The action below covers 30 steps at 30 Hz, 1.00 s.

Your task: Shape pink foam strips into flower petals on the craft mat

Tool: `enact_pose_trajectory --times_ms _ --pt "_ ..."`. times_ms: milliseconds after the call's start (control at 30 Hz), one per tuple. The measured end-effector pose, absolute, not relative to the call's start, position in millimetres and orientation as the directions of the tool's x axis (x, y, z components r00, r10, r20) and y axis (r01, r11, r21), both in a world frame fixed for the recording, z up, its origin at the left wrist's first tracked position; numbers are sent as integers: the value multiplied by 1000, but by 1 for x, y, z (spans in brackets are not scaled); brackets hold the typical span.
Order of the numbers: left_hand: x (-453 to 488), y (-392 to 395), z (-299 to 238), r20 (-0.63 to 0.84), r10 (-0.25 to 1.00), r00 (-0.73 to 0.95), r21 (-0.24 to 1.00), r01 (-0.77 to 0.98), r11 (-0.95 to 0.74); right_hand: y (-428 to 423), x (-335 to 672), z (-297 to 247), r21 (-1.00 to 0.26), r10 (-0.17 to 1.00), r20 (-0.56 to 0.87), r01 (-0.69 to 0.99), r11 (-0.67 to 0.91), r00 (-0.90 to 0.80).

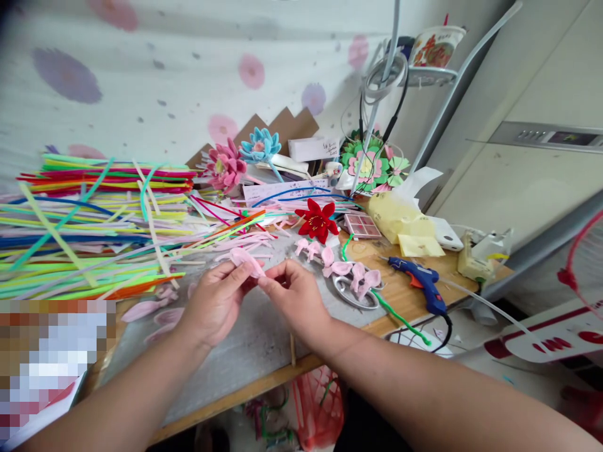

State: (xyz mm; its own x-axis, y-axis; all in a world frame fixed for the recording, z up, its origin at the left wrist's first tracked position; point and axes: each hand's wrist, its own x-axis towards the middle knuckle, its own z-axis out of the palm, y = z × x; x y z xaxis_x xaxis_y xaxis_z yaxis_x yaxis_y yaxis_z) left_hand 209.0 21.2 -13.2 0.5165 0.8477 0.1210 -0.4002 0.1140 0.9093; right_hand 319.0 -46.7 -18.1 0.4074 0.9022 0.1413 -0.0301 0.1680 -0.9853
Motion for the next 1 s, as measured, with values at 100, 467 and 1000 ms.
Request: enact_pose_trajectory --times_ms 100,467,1000 --pt "207 23 -13 77 827 557 925 -350 150 -44 317 -22 -994 944 94 -20 106 317" --pt "201 24 -9 82 650 755 995 -95 -16 -50 352 9 -905 948 296 351 241 113" --pt "200 17 -7 147 592 793 909 128 -396 -44 357 -6 -973 979 149 195 120 140"
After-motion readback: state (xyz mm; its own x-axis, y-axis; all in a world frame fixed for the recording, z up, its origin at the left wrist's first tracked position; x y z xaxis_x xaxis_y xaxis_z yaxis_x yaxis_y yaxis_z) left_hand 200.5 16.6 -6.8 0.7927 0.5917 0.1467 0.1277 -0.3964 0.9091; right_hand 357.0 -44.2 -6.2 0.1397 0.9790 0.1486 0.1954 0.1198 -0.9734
